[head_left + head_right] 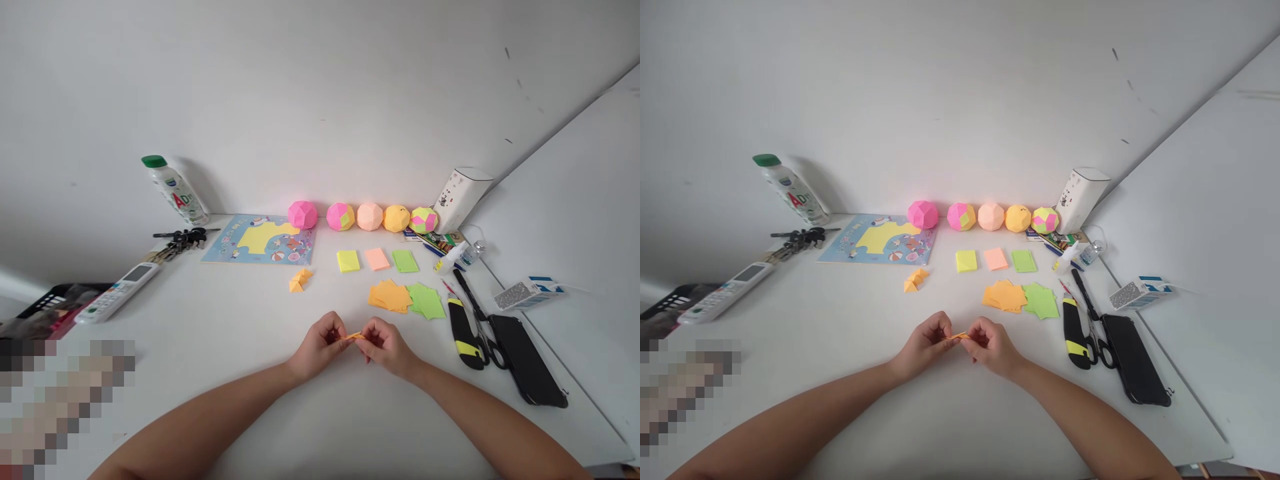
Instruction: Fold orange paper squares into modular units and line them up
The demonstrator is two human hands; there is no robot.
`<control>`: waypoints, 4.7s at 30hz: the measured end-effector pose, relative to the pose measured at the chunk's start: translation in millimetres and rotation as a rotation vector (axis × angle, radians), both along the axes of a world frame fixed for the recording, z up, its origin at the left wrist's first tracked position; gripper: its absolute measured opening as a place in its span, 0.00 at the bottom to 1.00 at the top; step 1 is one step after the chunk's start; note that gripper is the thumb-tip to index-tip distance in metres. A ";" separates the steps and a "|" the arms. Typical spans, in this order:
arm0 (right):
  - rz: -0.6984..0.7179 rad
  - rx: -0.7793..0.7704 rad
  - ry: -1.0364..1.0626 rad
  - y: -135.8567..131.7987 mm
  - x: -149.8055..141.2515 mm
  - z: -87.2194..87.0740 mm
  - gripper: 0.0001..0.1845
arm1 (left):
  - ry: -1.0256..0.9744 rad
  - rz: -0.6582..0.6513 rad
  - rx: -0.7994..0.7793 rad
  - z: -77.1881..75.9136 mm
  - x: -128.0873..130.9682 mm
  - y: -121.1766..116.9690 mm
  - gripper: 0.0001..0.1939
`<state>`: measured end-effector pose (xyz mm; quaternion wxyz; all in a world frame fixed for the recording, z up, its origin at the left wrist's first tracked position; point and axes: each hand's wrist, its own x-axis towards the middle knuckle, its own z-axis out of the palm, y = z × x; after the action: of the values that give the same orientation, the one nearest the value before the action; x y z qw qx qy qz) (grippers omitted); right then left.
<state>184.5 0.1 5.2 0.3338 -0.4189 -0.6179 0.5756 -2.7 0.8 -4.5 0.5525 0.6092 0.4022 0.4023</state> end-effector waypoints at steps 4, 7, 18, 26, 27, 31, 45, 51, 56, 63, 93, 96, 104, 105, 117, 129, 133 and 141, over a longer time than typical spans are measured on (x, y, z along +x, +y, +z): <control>-0.022 0.114 0.053 0.2 -0.2 -8.7 0.07 | 0.079 0.070 0.220 -4.2 0.6 -0.2 0.07; -0.024 0.125 0.081 0.1 0.2 -11.1 0.05 | 0.095 0.058 0.261 -6.1 1.2 -0.4 0.04; 0.046 0.087 0.055 -2.9 2.3 0.7 0.11 | 0.182 0.181 0.569 -5.8 -0.7 -1.6 0.08; 0.089 -0.021 0.079 0.3 5.2 5.7 0.13 | 0.227 0.179 0.672 -5.5 -2.1 -4.0 0.08; 0.088 -0.032 0.082 0.5 5.3 6.4 0.13 | 0.235 0.168 0.664 -7.1 -2.2 -4.3 0.07; 0.081 -0.065 0.078 1.1 3.9 8.3 0.14 | 0.226 0.134 0.649 -14.0 -2.6 -5.0 0.07; 0.051 -0.034 0.072 0.5 4.4 4.9 0.13 | 0.243 0.085 0.629 -1.9 -2.9 -2.6 0.05; 0.081 0.007 0.079 0.1 3.0 5.3 0.13 | 0.230 0.101 0.550 -1.9 -1.3 -1.5 0.03; 0.069 0.067 -0.004 -1.2 0.4 5.9 0.13 | 0.244 0.072 0.339 -0.2 -1.0 -2.7 0.08; 0.030 0.009 -0.032 -0.6 1.6 3.7 0.14 | 0.224 -0.097 -0.043 7.9 -2.2 -3.7 0.18; -0.058 0.051 0.093 4.3 2.6 2.9 0.12 | 0.152 0.030 -0.185 4.9 -0.8 -1.7 0.16; -0.150 0.356 0.004 2.2 3.1 1.0 0.08 | 0.131 0.049 -0.193 8.1 0.4 -0.8 0.18; -0.093 1.097 -0.183 -2.3 1.5 4.2 0.16 | 0.133 -0.150 -0.118 20.5 -4.2 1.1 0.29; -0.056 1.148 -0.208 -2.3 1.1 4.7 0.17 | 0.118 -0.175 -0.116 20.0 -4.9 1.2 0.28; 0.035 1.359 -0.455 0.4 2.1 -1.4 0.13 | -0.240 -0.185 -0.436 20.5 5.0 -3.4 0.19; 0.057 1.511 -0.605 -4.2 -2.1 8.3 0.09 | -0.157 -0.017 -0.488 22.5 9.5 -6.1 0.16; 0.106 1.622 -0.647 -6.6 -3.5 9.9 0.07 | -0.124 -0.044 -0.490 21.3 8.3 -5.6 0.15; 0.119 1.701 -0.657 -8.2 -2.8 9.2 0.05 | -0.129 0.010 -0.512 20.1 8.9 -5.5 0.14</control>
<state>181.7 -8.2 14.3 0.3070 -0.1421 -0.9183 -0.2057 6.2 -4.7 15.6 0.7110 0.4207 0.4580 0.3283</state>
